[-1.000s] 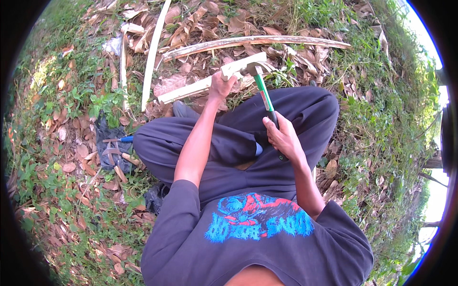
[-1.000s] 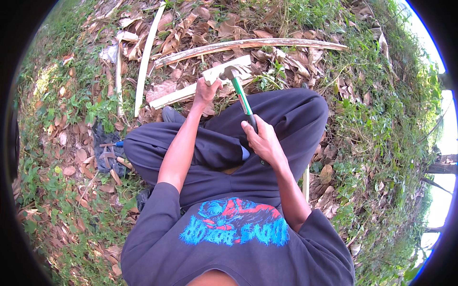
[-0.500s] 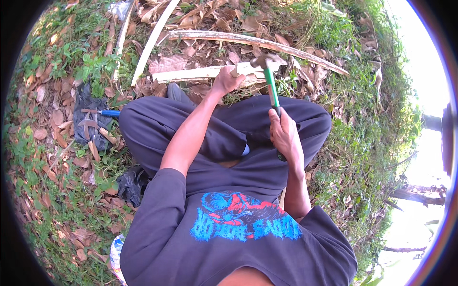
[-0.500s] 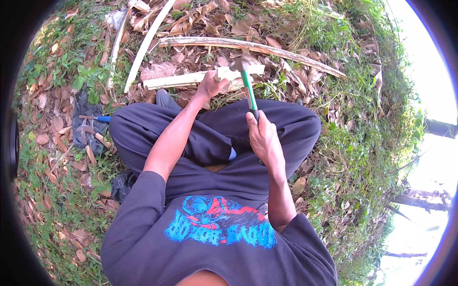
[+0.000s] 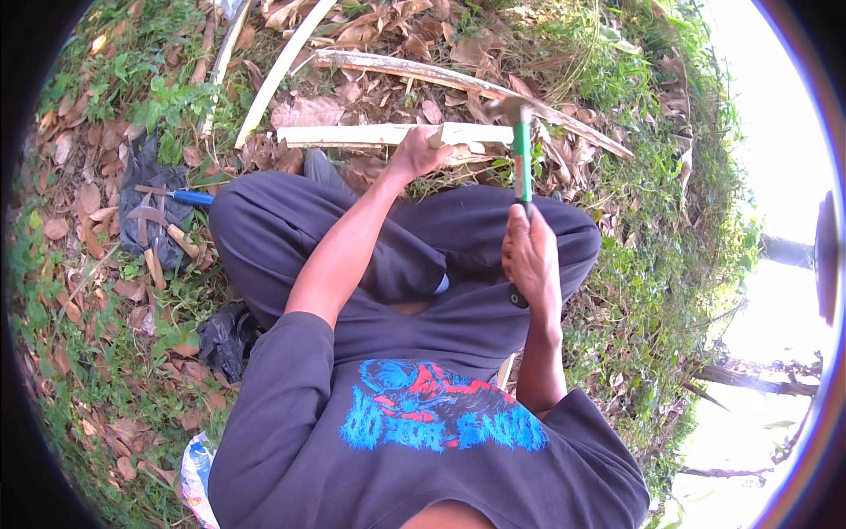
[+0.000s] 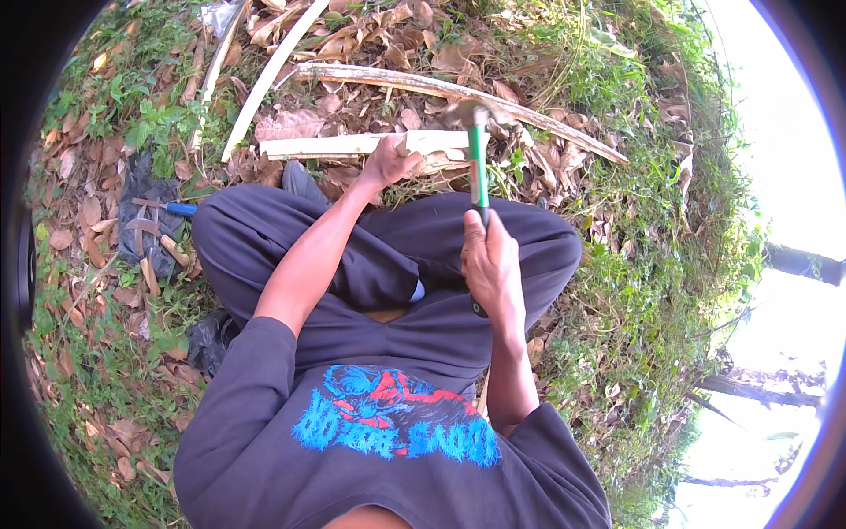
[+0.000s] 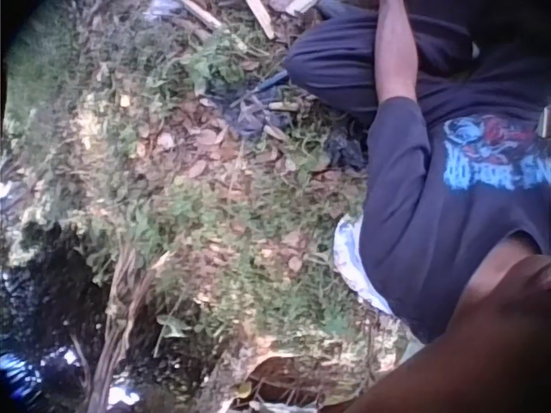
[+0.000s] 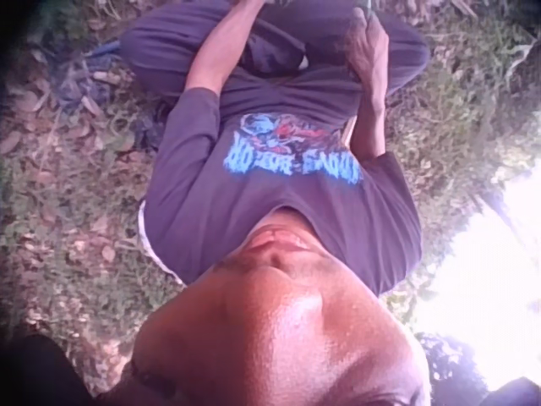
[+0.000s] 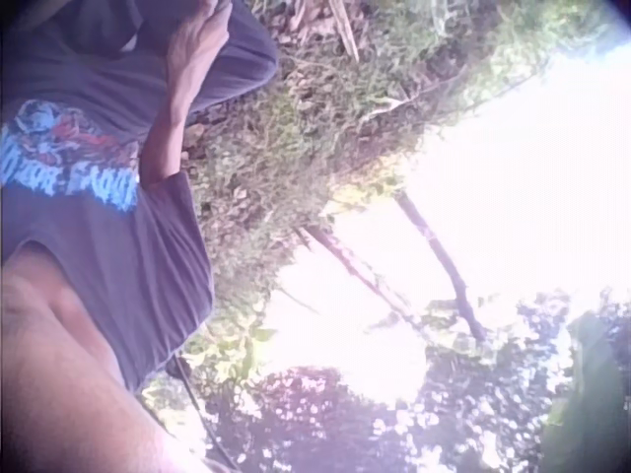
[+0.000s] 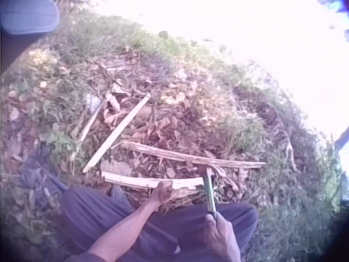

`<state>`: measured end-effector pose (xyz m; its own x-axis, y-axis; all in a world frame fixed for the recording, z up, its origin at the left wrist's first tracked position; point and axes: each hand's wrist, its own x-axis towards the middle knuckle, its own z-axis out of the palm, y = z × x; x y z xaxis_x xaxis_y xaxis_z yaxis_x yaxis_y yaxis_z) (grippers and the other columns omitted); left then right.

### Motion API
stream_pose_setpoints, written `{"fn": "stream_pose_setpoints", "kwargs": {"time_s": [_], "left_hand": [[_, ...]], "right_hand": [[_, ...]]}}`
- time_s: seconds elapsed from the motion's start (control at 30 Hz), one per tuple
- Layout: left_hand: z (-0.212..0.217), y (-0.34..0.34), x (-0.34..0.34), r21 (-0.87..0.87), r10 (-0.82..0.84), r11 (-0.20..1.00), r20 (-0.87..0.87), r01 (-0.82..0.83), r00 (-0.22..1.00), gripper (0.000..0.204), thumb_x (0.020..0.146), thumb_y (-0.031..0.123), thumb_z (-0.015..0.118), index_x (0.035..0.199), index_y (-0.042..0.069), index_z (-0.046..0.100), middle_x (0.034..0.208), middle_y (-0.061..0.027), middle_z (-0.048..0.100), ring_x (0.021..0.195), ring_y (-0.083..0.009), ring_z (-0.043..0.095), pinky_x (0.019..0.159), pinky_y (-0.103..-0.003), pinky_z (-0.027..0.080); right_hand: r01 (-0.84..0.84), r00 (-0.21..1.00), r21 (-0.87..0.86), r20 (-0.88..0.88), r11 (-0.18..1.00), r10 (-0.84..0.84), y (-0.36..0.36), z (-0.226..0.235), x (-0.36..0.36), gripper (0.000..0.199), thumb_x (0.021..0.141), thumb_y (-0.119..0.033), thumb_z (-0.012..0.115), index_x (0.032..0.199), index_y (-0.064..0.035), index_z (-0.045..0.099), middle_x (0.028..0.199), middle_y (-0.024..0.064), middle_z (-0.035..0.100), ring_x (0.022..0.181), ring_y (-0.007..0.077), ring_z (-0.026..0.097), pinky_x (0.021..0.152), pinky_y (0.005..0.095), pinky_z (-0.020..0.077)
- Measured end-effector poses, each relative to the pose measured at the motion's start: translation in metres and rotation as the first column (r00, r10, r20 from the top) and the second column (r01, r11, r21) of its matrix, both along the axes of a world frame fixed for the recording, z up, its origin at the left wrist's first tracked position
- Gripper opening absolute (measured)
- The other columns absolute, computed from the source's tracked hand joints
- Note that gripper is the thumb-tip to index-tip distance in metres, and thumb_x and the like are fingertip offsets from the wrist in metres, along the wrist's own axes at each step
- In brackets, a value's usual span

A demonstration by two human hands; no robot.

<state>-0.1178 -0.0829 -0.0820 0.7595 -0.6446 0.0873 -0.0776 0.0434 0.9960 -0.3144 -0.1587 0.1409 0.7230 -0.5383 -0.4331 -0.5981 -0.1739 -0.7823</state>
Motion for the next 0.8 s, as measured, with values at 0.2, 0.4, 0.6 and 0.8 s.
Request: {"fn": "stream_pose_setpoints", "kwargs": {"time_s": [0.2, 0.4, 0.6, 0.8], "left_hand": [[0.0, -0.005, -0.001, -0.011, 0.013, 1.0, 0.085, -0.012, 0.996, 0.024, 0.083, 0.025, 0.07, 0.089, 0.002, 0.075, 0.059, -0.0039, 0.066, 0.055, -0.0087, 0.054, 0.05, -0.032, 0.042], [0.013, -0.002, -0.004, -0.063, 0.013, 0.998, -0.031, -0.015, 0.999, 0.021, 0.085, 0.024, 0.07, 0.084, 0.004, 0.074, 0.056, -0.0007, 0.062, 0.053, -0.0063, 0.051, 0.049, -0.03, 0.041], [-0.013, -0.003, 0.004, 0.065, 0.007, 0.998, 0.023, -0.008, 1.0, 0.021, 0.085, 0.019, 0.066, 0.09, 0.0, 0.072, 0.059, -0.0002, 0.061, 0.053, -0.0069, 0.054, 0.048, -0.029, 0.041], [0.014, 0.003, -0.003, 0.08, -0.057, 0.995, 0.017, 0.056, 0.998, 0.029, 0.088, 0.031, 0.07, 0.098, 0.004, 0.075, 0.068, -0.0079, 0.07, 0.058, -0.0116, 0.058, 0.055, -0.033, 0.046]], "right_hand": [[-0.052, 0.998, -0.155, -0.029, 0.987, 0.048, 0.009, -0.018, -0.004, 0.037, 0.107, -0.036, 0.05, 0.092, -0.0021, 0.05, 0.056, 0.0019, 0.049, 0.047, 0.0089, 0.046, 0.044, 0.031, 0.038], [0.053, 0.995, 0.072, 0.083, 0.996, -0.059, 0.017, -0.005, -0.005, 0.034, 0.107, -0.036, 0.048, 0.091, -0.0058, 0.049, 0.058, -0.0022, 0.045, 0.048, 0.0054, 0.042, 0.044, 0.025, 0.0362], [-0.033, 0.999, -0.009, -0.039, 0.999, 0.032, 0.024, -0.029, 0.001, 0.036, 0.107, -0.041, 0.046, 0.086, -0.012, 0.045, 0.059, -0.0075, 0.037, 0.043, 0.0015, 0.033, 0.037, 0.0205, 0.0275], [0.155, 0.968, 0.026, 0.194, 0.988, -0.157, 0.011, 0.01, -0.005, 0.036, 0.107, -0.042, 0.046, 0.087, -0.0117, 0.045, 0.058, -0.0077, 0.037, 0.043, 0.001, 0.034, 0.036, 0.02, 0.0262]]}}
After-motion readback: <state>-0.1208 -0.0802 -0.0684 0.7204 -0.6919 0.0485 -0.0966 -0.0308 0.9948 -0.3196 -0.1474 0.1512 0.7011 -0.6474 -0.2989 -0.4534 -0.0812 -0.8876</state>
